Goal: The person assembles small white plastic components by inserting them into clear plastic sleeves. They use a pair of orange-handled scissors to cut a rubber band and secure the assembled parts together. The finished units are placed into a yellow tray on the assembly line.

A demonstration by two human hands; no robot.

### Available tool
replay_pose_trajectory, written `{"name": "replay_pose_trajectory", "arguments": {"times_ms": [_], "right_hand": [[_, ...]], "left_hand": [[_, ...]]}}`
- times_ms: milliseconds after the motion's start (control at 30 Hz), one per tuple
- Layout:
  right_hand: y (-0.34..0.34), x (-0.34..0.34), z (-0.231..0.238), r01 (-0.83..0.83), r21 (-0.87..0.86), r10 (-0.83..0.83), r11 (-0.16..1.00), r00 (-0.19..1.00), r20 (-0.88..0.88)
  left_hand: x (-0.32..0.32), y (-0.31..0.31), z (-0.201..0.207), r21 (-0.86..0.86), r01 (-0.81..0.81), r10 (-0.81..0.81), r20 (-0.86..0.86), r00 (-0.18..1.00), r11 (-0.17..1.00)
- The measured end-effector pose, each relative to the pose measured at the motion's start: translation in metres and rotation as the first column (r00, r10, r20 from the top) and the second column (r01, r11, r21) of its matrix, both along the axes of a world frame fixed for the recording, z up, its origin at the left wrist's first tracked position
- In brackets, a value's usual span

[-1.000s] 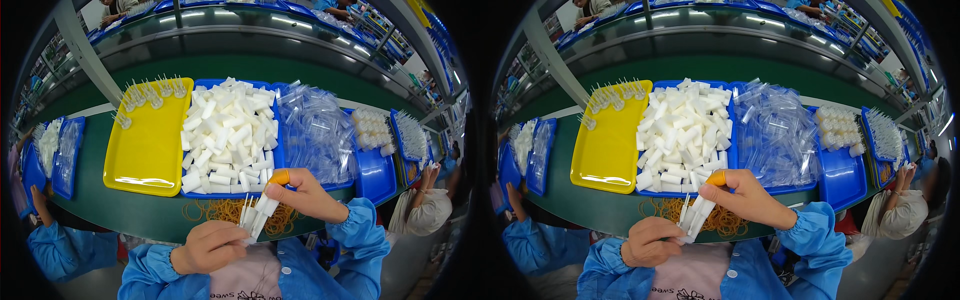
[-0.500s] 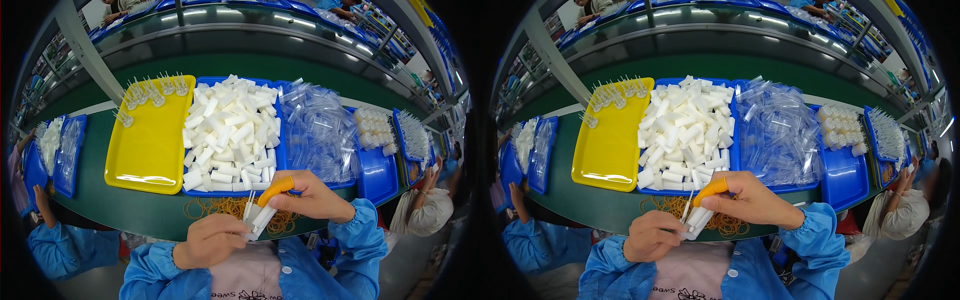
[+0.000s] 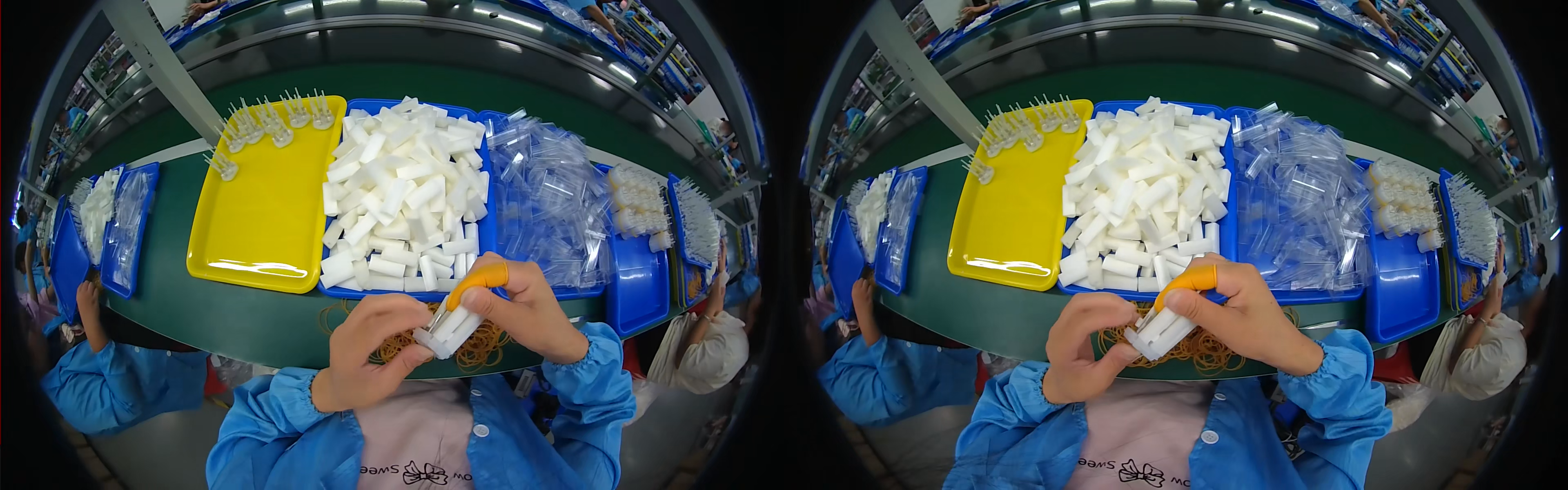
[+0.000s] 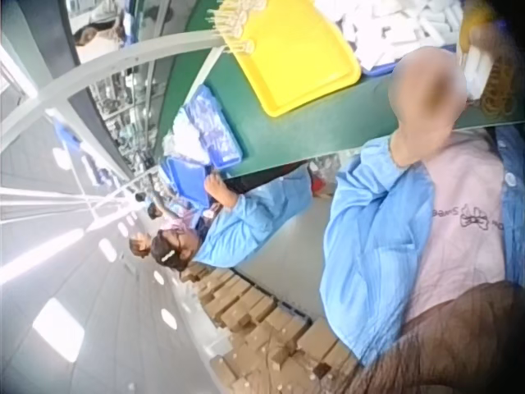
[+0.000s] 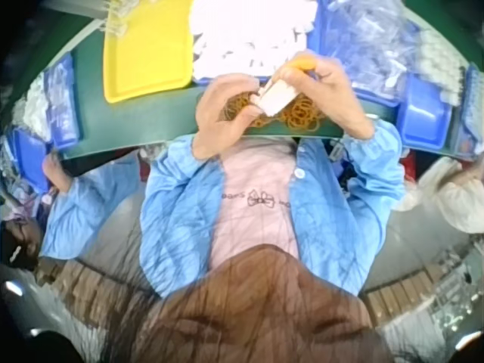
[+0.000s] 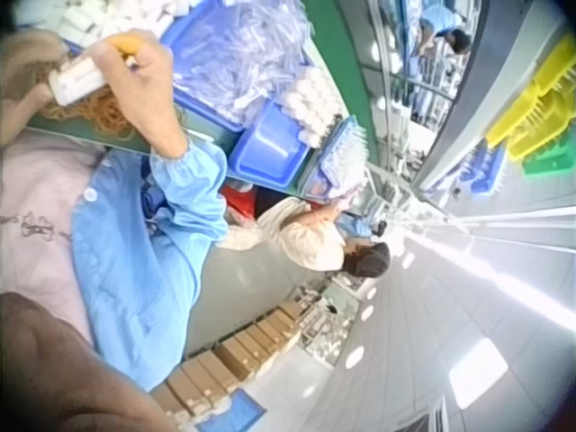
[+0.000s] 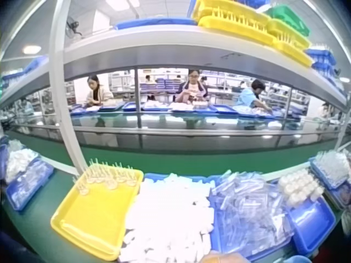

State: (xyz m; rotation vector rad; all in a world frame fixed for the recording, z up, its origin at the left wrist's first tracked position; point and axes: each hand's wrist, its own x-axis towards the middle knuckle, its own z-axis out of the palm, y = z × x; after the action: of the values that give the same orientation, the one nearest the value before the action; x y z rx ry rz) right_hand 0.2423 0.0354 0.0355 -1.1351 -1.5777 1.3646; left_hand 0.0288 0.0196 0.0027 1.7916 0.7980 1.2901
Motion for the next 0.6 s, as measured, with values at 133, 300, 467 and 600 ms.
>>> {"name": "replay_pose_trajectory", "arguments": {"times_ms": [133,300,467,600], "right_hand": [[0.001,-0.002,0.004,-0.003,-0.044,0.003,0.999,1.000,-0.002],[0.007,-0.006,0.002,0.055,0.071,-0.061,0.996,0.995,0.084],[0.027,-0.002,-0.016,0.033,0.443,-0.252,0.896,0.859,0.446],[0.029,-0.010,-0.032,-0.182,0.463,-0.203,0.867,0.721,0.662]], "left_hand": [[-0.005,0.001,-0.008,-0.202,0.141,-0.135,0.046,0.990,0.969],[-0.012,-0.002,-0.016,-0.357,0.173,-0.136,0.125,0.983,0.918],[-0.026,-0.002,-0.023,-0.426,0.163,-0.060,0.244,0.968,0.890],[-0.035,-0.003,-0.027,-0.437,0.138,-0.016,0.270,0.963,0.889]]}}
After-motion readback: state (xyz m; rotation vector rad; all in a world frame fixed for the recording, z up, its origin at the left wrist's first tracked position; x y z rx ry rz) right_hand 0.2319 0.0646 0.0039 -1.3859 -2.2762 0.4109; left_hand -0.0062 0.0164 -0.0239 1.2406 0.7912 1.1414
